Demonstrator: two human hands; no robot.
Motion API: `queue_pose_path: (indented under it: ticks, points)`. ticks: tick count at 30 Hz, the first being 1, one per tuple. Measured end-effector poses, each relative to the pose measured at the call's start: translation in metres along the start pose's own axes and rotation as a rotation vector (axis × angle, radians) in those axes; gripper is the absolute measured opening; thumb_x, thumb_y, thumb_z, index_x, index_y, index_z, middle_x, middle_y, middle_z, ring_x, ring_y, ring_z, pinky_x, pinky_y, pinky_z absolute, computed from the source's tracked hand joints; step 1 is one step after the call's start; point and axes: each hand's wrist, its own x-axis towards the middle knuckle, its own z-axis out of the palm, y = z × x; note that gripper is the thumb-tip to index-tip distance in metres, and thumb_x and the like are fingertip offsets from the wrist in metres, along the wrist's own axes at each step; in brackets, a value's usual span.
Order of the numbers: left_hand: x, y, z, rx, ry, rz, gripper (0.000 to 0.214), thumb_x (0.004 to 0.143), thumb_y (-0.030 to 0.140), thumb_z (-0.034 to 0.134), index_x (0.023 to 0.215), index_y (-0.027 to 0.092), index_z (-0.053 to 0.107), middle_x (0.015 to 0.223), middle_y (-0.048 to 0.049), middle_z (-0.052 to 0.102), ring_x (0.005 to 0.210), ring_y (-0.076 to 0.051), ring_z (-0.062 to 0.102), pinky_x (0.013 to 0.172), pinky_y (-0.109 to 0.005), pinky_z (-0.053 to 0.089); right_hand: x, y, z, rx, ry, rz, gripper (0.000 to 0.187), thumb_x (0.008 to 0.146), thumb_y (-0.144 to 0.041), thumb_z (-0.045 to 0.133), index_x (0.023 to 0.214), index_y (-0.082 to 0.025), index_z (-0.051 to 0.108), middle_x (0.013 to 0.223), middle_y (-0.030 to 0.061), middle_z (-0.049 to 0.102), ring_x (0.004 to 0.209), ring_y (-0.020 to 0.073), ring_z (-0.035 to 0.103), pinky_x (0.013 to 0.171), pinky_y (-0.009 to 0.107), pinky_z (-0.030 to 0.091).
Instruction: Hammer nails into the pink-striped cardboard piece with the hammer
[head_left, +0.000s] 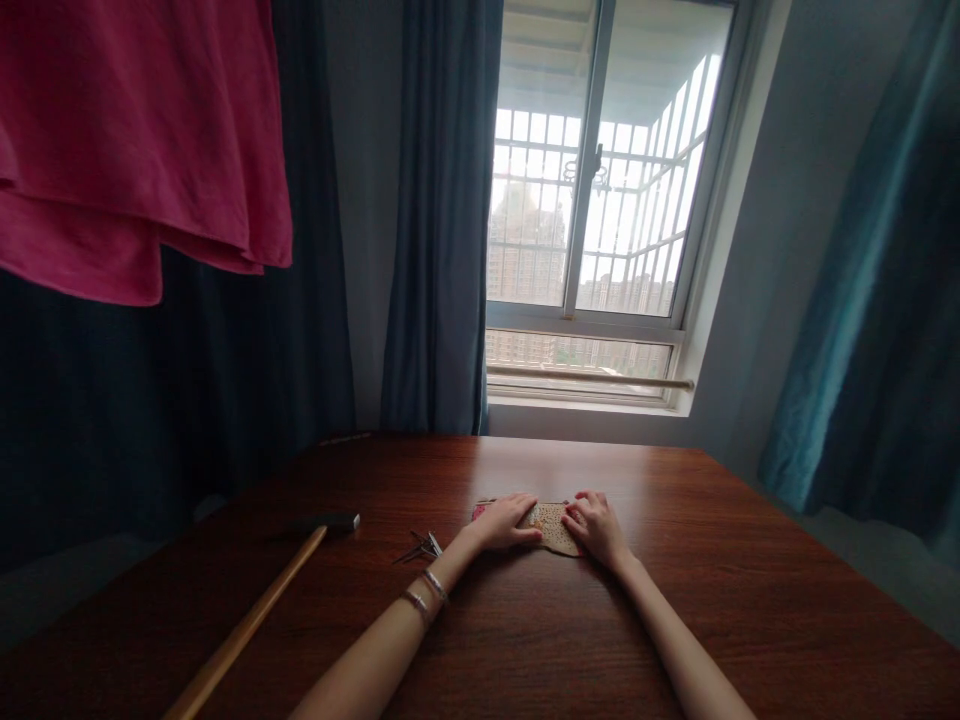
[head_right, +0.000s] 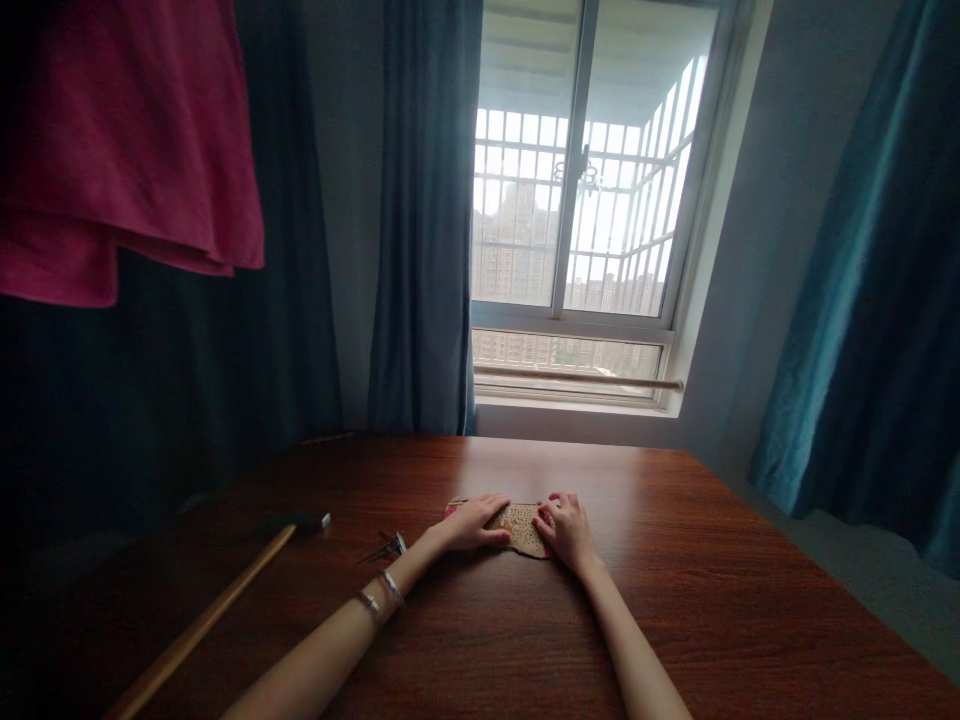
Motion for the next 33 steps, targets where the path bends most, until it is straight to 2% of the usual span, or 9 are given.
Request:
queue_pose_path:
  ticks: [7, 12, 17, 20, 23, 25, 28, 31, 33]
  points:
    - [-0.002, 0.001, 0.008, 0.126, -0.023, -0.046, 0.07, 0.082, 0.06, 0.028, 0.136, 0.016, 0.027, 0.142, -0.0101, 0.029, 0.131, -0.023, 0.023, 0.107, -0.035, 0.016, -0.004, -0.01, -0.008, -0.04, -0.085, -0.014, 0.035, 0.083, -0.048, 0.041, 0.099, -0.027, 0.063, 0.1, 0.0057, 0.061, 0.097, 0.0216, 0.05, 0.083, 0.033, 0.035]
    - [-0.004, 0.003, 0.008, 0.135, -0.011, -0.147, 0.075, 0.081, 0.062, 0.027, 0.138, 0.013, 0.023, 0.143, -0.0133, 0.024, 0.131, -0.025, 0.021, 0.107, -0.037, 0.015, -0.008, -0.012, -0.015, -0.015, -0.173, -0.006, 0.051, 0.072, -0.061, 0.048, 0.11, -0.028, 0.058, 0.108, 0.0066, 0.058, 0.102, 0.0246, 0.048, 0.084, 0.035, 0.035]
    - [-0.001, 0.0, 0.013, 0.093, -0.007, -0.175, 0.069, 0.082, 0.057, 0.032, 0.136, 0.015, 0.027, 0.143, -0.0115, 0.026, 0.132, -0.023, 0.021, 0.107, -0.038, 0.016, -0.008, -0.011, -0.013, -0.001, -0.153, 0.005, 0.054, 0.071, -0.062, 0.049, 0.11, -0.026, 0.056, 0.108, 0.0072, 0.058, 0.103, 0.0253, 0.047, 0.084, 0.035, 0.035]
    - [0.003, -0.003, 0.0, 0.047, 0.076, -0.194, 0.063, 0.081, 0.05, 0.041, 0.132, 0.014, 0.034, 0.14, -0.012, 0.032, 0.13, -0.023, 0.025, 0.106, -0.036, 0.02, -0.008, -0.01, -0.012, 0.011, -0.136, -0.001, 0.053, 0.071, -0.061, 0.049, 0.111, -0.027, 0.056, 0.108, 0.0069, 0.058, 0.102, 0.0252, 0.047, 0.084, 0.035, 0.035]
    - [0.002, -0.01, -0.039, -0.021, 0.156, -0.204, 0.051, 0.078, 0.043, 0.049, 0.12, 0.014, 0.05, 0.13, -0.0119, 0.045, 0.12, -0.023, 0.04, 0.1, -0.033, 0.031, -0.008, -0.011, -0.014, 0.019, -0.141, -0.003, 0.053, 0.071, -0.061, 0.05, 0.11, -0.027, 0.056, 0.108, 0.007, 0.058, 0.102, 0.0253, 0.047, 0.084, 0.034, 0.035]
    - [-0.005, -0.016, -0.073, -0.103, 0.065, -0.284, 0.043, 0.078, 0.042, 0.047, 0.109, 0.014, 0.059, 0.109, -0.0096, 0.061, 0.099, -0.022, 0.056, 0.086, -0.03, 0.042, -0.008, -0.012, -0.015, 0.02, -0.15, 0.001, 0.052, 0.071, -0.06, 0.05, 0.11, -0.027, 0.057, 0.108, 0.0072, 0.057, 0.102, 0.0254, 0.047, 0.084, 0.035, 0.035]
    - [-0.026, -0.028, -0.116, -0.146, -0.196, -0.42, 0.032, 0.072, 0.039, 0.055, 0.082, 0.011, 0.066, 0.08, -0.0074, 0.067, 0.076, -0.022, 0.061, 0.069, -0.029, 0.047, -0.008, -0.014, -0.017, 0.014, -0.149, -0.001, 0.052, 0.071, -0.06, 0.05, 0.111, -0.027, 0.057, 0.109, 0.0077, 0.057, 0.102, 0.0258, 0.047, 0.084, 0.035, 0.034]
    - [-0.051, -0.044, -0.136, -0.186, -0.505, -0.791, 0.031, 0.068, 0.038, 0.059, 0.055, 0.009, 0.059, 0.054, -0.0086, 0.061, 0.056, -0.023, 0.059, 0.052, -0.031, 0.046, -0.008, -0.016, -0.018, -0.007, -0.126, -0.008, 0.052, 0.07, -0.059, 0.051, 0.11, -0.026, 0.058, 0.109, 0.0084, 0.057, 0.102, 0.0263, 0.047, 0.085, 0.036, 0.034]
    - [-0.064, -0.057, -0.138, -0.233, -0.624, -0.963, 0.031, 0.064, 0.036, 0.064, 0.049, 0.011, 0.055, 0.049, -0.0088, 0.059, 0.051, -0.022, 0.058, 0.045, -0.029, 0.044, -0.008, -0.018, -0.018, -0.024, -0.108, -0.013, 0.05, 0.07, -0.058, 0.052, 0.108, -0.026, 0.059, 0.11, 0.0092, 0.056, 0.102, 0.0267, 0.047, 0.086, 0.037, 0.034]
